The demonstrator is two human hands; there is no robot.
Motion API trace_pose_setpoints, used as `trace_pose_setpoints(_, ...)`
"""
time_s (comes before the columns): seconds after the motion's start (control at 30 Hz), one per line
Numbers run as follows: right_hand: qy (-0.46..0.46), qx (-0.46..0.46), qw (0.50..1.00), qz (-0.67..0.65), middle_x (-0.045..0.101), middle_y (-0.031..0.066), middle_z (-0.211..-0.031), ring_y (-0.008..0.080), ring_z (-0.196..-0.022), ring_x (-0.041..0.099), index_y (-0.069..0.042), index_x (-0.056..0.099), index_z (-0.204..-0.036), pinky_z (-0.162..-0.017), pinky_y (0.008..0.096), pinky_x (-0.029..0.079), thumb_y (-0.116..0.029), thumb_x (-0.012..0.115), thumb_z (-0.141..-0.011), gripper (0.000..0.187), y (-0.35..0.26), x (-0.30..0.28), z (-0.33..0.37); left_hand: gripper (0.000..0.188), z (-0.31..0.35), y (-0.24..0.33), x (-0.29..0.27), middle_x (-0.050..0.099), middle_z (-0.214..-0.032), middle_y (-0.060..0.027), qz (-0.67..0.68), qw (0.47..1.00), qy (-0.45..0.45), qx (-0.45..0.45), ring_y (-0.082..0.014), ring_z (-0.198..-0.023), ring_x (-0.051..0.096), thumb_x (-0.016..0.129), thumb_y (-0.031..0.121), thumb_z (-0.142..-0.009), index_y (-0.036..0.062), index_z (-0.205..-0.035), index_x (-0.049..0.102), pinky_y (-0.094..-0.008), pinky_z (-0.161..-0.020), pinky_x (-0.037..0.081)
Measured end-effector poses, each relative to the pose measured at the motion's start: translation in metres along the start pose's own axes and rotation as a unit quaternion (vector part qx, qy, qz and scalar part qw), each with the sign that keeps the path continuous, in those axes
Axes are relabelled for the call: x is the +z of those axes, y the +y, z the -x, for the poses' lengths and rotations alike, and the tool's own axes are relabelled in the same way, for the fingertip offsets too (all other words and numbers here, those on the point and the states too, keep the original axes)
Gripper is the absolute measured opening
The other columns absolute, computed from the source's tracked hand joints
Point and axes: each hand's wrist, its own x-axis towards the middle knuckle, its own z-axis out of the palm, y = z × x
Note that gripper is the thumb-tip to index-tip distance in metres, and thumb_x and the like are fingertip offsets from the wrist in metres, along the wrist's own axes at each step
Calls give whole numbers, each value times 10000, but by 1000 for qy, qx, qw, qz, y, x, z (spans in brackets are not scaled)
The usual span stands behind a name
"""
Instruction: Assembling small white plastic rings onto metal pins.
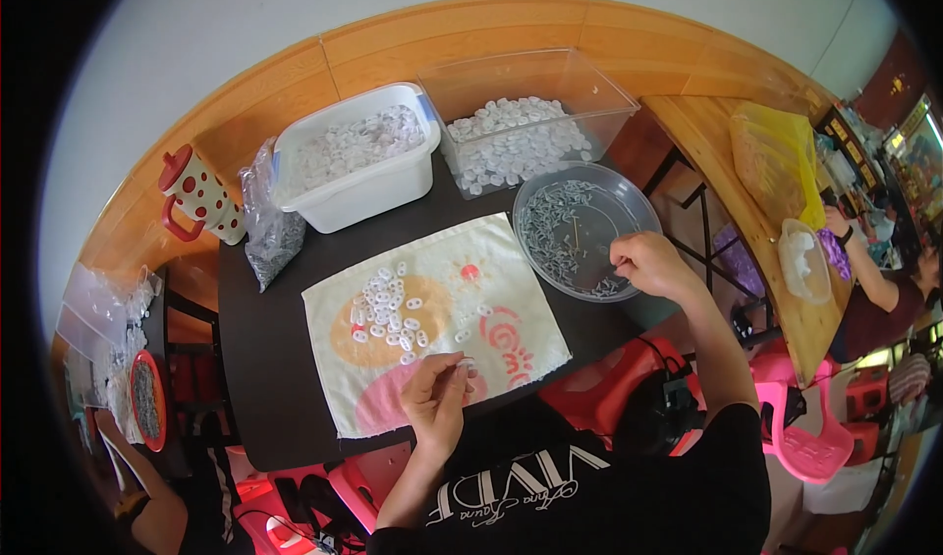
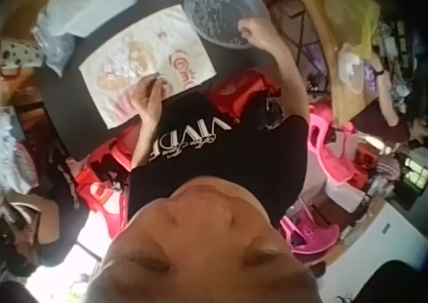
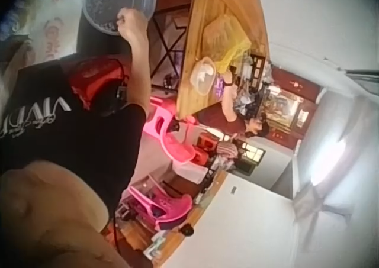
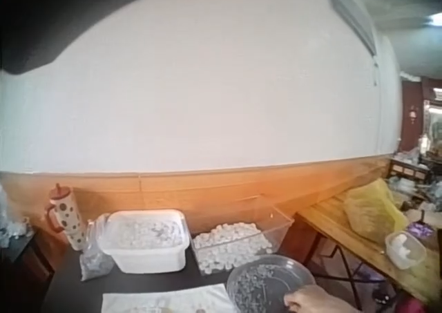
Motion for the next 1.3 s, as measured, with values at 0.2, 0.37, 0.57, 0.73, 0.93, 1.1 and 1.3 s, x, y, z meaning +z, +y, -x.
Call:
trace_pose_setpoints(0.2, -68, -37, 995, 65, 658, 137, -772, 337, -718, 644, -29, 608, -790, -616, 438, 477, -31, 671, -719, 95, 2, 6, -8, 161, 2, -2, 2, 645, -880, -62, -41, 999, 2, 3, -93, -697, 624, 578, -59, -918, -29, -1065, 636, -206, -577, 469)
trace_pose_setpoints(0.37, 8, -30, 1000, 5, 660, 147, -801, 361, -793, 636, -43, 621, -829, -668, 465, 472, 9, 592, -742, 105, 10, 6, -9, 163, 2, -5, 1, 647, -884, -63, -38, 999, 7, 5, -91, -695, 624, 577, -65, -915, -30, -1063, 637, -203, -570, 464)
trace_pose_setpoints(0.57, 8, -36, 997, 62, 645, 143, -772, 362, -780, 635, -13, 594, -839, -671, 444, 480, 34, 606, -730, 119, 5, -3, -6, 164, 3, -3, 0, 643, -886, -67, -33, 999, 7, 1, -89, -694, 622, 572, -69, -915, -33, -1062, 636, -197, -560, 459)
trace_pose_setpoints(0.73, -1, -17, 993, 115, 646, 150, -790, 371, -796, 633, -19, 597, -838, -674, 452, 485, 38, 605, -717, 134, 7, 2, -8, 163, 2, -3, 0, 638, -882, -64, -29, 1000, 3, 8, -85, -690, 615, 568, -70, -917, -34, -1062, 634, -195, -557, 457)
trace_pose_setpoints(0.93, -26, -43, 966, 255, 639, 183, -806, 392, -822, 629, -9, 602, -850, -734, 458, 499, 21, 587, -692, 162, -8, 13, -17, 164, 5, -4, -2, 638, -874, -59, -31, 999, 5, 16, -77, -679, 604, 561, -67, -923, -32, -1066, 634, -190, -560, 455)
trace_pose_setpoints(1.1, 26, -89, 978, 189, 616, 196, -827, 355, -804, 626, 7, 595, -837, -743, 402, 502, 97, 572, -688, 175, -5, 15, -21, 168, 7, -5, -8, 664, -925, -87, 6, 1000, 3, -30, -91, -693, 624, 560, -60, -925, -42, -1079, 625, -195, -565, 469)
trace_pose_setpoints(1.3, 58, -108, 938, -325, 568, 39, -842, 98, -791, 559, 19, 605, -892, -685, 239, 438, 97, 598, -836, 96, -93, 34, -8, 296, 4, -8, -5, 680, -1025, -126, 71, 997, 12, -27, -138, -781, 665, 521, -110, -926, -31, -1203, 586, -214, -587, 503)
